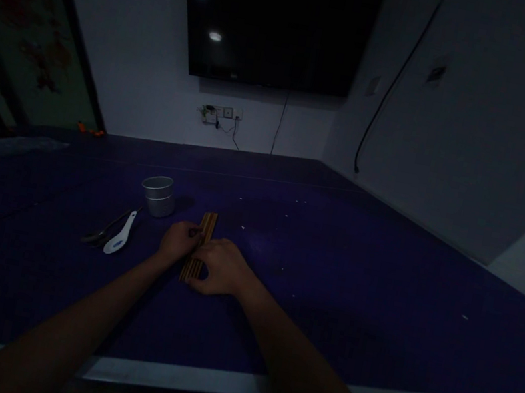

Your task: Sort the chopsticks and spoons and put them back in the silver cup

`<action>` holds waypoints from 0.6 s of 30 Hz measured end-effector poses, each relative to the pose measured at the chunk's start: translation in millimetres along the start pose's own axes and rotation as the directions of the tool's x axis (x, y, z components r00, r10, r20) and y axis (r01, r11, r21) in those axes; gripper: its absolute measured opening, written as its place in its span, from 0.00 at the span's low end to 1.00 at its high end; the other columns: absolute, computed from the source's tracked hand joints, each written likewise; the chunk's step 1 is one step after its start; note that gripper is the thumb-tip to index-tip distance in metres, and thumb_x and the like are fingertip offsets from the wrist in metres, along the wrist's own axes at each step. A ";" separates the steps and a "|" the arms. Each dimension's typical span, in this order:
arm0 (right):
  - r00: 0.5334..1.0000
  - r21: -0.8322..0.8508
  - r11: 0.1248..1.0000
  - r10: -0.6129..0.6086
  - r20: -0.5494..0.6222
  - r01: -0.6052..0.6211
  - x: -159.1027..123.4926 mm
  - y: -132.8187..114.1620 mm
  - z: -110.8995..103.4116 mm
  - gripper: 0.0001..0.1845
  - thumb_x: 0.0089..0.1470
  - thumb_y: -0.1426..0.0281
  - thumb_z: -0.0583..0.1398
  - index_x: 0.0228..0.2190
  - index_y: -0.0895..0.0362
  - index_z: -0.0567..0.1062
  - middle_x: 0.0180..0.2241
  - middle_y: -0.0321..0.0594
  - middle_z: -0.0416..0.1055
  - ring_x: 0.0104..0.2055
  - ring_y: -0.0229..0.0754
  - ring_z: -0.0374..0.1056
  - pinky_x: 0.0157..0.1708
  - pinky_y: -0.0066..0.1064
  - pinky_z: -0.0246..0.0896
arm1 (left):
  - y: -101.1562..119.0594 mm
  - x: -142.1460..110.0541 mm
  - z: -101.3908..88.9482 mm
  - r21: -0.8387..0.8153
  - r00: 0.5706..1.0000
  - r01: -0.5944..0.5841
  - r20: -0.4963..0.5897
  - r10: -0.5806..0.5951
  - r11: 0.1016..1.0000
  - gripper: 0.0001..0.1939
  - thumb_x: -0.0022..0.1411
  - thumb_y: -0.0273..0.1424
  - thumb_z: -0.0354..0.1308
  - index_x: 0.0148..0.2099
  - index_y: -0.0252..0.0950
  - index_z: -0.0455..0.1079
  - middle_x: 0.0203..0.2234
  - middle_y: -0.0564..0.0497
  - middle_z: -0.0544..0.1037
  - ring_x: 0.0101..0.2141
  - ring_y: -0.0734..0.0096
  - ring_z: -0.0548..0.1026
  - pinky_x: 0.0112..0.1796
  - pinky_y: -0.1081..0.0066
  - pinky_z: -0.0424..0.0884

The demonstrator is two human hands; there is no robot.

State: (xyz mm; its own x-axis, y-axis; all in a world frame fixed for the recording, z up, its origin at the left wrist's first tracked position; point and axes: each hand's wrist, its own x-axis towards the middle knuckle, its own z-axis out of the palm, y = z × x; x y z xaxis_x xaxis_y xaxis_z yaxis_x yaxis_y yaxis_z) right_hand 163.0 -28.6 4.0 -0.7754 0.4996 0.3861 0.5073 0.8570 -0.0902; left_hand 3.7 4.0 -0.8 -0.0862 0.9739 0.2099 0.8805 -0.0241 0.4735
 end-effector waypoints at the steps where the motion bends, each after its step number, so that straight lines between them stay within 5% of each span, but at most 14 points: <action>1: 1.000 -0.008 1.000 0.001 0.004 -0.001 0.1 -0.9 -0.5 0.17 0.47 0.59 0.65 0.36 0.55 0.79 0.40 0.44 0.78 0.43 0.48 0.73 0.44 0.37 0.61 | -0.1 0.1 0.1 -0.001 1.000 0.002 -0.002 -0.002 1.000 0.15 0.62 0.35 0.56 0.48 0.37 0.76 0.39 0.46 0.82 0.37 0.68 0.78 0.32 0.74 0.65; 18: 0.997 -0.055 0.998 0.028 0.076 -0.023 3.4 -11.1 -5.6 0.13 0.46 0.63 0.62 0.34 0.56 0.77 0.35 0.43 0.79 0.38 0.48 0.74 0.39 0.35 0.59 | 0.8 -0.4 0.8 0.008 1.000 0.013 -0.001 -0.013 1.000 0.15 0.61 0.34 0.55 0.48 0.39 0.76 0.37 0.48 0.81 0.37 0.68 0.77 0.34 0.74 0.65</action>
State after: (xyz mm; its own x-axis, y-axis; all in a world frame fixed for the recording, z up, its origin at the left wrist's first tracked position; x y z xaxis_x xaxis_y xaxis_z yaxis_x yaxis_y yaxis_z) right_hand 156.9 -37.1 11.5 -0.7874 0.5311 0.3130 0.5452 0.8369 -0.0487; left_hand 4.8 3.8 -1.1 -0.0976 0.9740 0.2043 0.8831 -0.0099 0.4691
